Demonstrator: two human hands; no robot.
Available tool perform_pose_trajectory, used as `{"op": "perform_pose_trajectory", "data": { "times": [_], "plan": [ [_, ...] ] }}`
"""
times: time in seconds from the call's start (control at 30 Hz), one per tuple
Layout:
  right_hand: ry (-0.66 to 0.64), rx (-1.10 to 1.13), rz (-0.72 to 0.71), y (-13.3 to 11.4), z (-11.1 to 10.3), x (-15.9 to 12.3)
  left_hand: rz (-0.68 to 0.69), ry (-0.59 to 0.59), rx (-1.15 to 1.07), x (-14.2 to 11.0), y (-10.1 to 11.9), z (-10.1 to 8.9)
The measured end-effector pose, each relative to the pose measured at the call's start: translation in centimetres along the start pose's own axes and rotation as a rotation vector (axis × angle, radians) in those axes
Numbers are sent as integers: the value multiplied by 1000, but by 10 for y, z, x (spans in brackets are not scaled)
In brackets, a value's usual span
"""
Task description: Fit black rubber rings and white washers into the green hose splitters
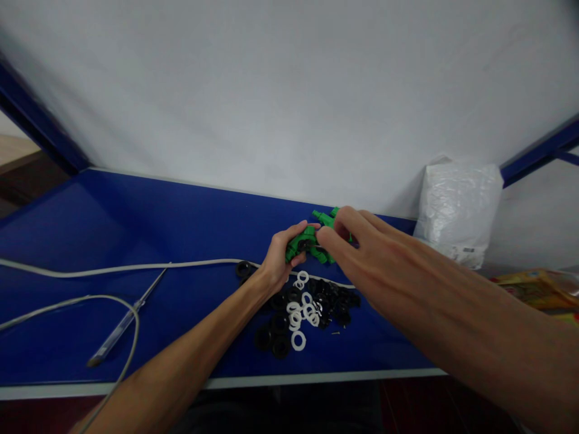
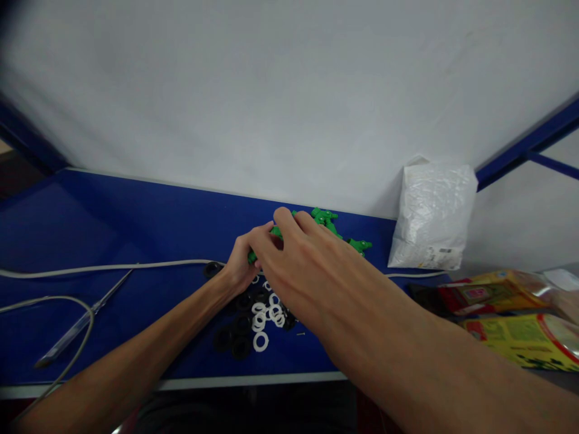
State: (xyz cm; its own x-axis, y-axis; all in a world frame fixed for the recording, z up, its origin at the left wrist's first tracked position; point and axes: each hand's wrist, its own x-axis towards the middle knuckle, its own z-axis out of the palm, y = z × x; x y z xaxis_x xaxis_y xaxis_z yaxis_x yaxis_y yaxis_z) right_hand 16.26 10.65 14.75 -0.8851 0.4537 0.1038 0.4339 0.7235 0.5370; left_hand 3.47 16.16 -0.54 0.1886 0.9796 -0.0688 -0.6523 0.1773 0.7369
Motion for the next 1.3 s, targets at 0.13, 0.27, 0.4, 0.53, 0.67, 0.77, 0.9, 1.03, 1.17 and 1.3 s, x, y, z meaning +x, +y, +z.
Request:
{"op": "perform_pose_trajectory", "data": {
  "times": [0.13,0.27,0.4,0.53,0.67,0.77,0.9,1.03,1.17,1.3],
  "plan": [
    [-31,51,72,0,0,1,-10,-11,-10,1,-1,-1],
    [-50,27,86,1,4,1,8,-7,-29,2,-1,0],
    [-18,-52,78,3,6,0,16,-13,-49,2,-2,-1],
    [-68,-92,51,3,7,0,9,-20,-47,3,-4,-2],
    [-65,-78,7,2,10,-4,22,-9,-13,2,-3,-1],
    [-5,-37,-23,2,11,-7,3,10,-2,1,-2,0],
    [69,-45,-18,1,9,-4,-8,11,7,1,-1,0],
    [61,3,11,2,6,1,11,-7,6,1,-1,0],
    [14,8,19,3,7,-1,29,-9,-34,2,-2,0],
    [-92,-6,93,1,10,-2,13,-6,-79,3,-2,0]
  ]
}}
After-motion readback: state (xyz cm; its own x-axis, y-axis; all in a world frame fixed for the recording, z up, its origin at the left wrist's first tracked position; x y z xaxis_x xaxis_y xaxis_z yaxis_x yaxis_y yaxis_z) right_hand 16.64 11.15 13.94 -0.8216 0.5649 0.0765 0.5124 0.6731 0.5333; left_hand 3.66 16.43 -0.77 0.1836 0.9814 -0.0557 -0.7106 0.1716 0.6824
